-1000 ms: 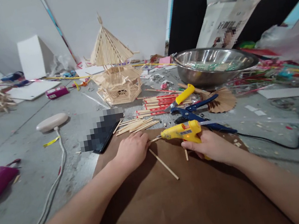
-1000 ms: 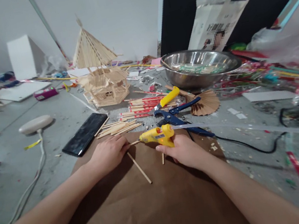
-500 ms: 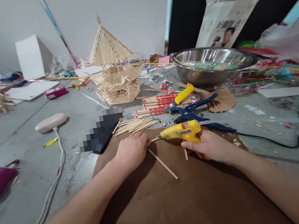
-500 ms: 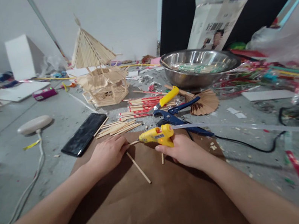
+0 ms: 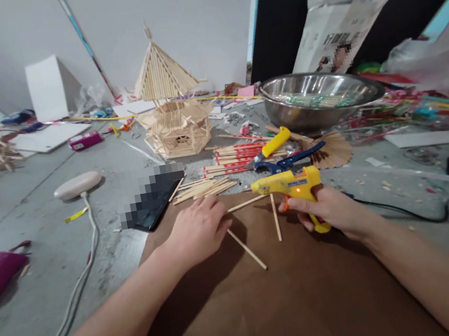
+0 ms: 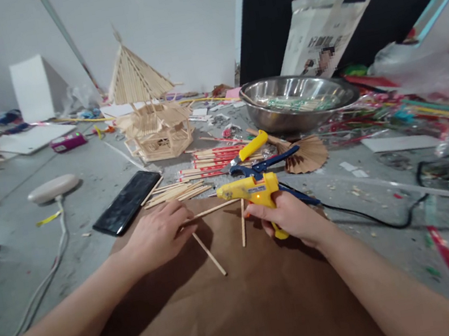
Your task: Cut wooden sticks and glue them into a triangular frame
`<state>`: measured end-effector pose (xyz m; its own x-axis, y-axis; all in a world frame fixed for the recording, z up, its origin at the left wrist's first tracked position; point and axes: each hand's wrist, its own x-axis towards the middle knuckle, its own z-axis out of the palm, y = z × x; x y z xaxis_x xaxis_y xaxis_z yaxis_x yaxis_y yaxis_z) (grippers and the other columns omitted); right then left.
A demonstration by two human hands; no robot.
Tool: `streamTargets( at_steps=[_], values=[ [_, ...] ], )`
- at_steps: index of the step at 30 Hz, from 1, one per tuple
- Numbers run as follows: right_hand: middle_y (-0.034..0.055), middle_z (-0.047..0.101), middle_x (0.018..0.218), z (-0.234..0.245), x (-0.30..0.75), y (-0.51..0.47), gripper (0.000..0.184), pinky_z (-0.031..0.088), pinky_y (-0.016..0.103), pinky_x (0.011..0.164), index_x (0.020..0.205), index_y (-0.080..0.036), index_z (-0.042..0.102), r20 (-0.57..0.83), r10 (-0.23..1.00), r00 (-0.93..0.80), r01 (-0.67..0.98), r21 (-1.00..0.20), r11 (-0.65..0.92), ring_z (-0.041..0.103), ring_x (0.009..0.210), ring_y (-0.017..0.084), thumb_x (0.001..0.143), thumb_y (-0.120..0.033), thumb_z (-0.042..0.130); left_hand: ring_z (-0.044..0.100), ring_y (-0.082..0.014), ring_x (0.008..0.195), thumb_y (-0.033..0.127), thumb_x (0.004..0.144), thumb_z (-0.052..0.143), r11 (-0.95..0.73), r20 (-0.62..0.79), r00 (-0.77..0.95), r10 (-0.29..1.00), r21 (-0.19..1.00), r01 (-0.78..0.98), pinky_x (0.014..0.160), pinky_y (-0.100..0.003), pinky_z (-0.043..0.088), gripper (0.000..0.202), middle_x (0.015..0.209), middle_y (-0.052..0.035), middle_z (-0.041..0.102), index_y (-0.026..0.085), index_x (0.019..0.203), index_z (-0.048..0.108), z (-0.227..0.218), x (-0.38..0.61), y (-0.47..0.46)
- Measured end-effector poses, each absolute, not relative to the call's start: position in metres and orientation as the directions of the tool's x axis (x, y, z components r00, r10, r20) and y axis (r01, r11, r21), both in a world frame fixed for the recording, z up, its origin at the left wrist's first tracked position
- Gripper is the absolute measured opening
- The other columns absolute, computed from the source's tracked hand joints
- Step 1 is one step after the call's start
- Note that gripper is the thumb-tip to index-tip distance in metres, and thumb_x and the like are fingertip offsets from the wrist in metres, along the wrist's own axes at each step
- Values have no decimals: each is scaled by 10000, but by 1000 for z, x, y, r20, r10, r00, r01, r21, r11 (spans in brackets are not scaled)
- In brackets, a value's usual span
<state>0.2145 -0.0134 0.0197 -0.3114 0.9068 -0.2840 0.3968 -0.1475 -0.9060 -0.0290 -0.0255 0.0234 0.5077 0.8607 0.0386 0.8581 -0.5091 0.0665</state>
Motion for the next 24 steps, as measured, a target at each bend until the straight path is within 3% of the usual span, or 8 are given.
streamTargets(
  at_steps=[4, 7, 18, 24],
  values=[
    [41, 574, 799, 21, 220, -11, 311, 312, 191, 352, 841, -165, 466, -262, 920, -291, 337, -928, -157, 413, 376, 29, 697, -438, 500, 509, -132, 778, 332, 805, 339, -709, -59, 720, 692, 134, 692, 645, -248, 432, 235, 909, -32, 471, 218, 953, 481, 24, -19, -39],
    [56, 567, 880, 19, 222, -10, 306, 327, 196, 353, 868, -176, 450, -243, 922, -302, 315, -938, -144, 418, 381, 28, 706, -432, 491, 519, -106, 696, 311, 816, 326, -747, -84, 760, 645, 146, 649, 609, -223, 433, 236, 871, -30, 474, 208, 940, 499, 21, -13, -44],
    [59, 565, 867, 20, 221, -10, 289, 320, 203, 362, 828, -172, 449, -246, 921, -302, 342, -930, -136, 415, 382, 31, 712, -433, 488, 479, -115, 613, 172, 810, 316, -745, -67, 746, 663, 42, 666, 514, -226, 424, 160, 800, -32, 485, 168, 812, 477, 11, -3, -47],
    [57, 568, 865, 18, 221, -9, 294, 329, 198, 357, 835, -175, 449, -244, 916, -317, 337, -932, -131, 421, 376, 31, 711, -439, 487, 463, -146, 688, 173, 813, 311, -752, -46, 751, 658, 18, 659, 550, -256, 436, 162, 813, -50, 477, 166, 801, 472, 11, 4, -51]
  ],
)
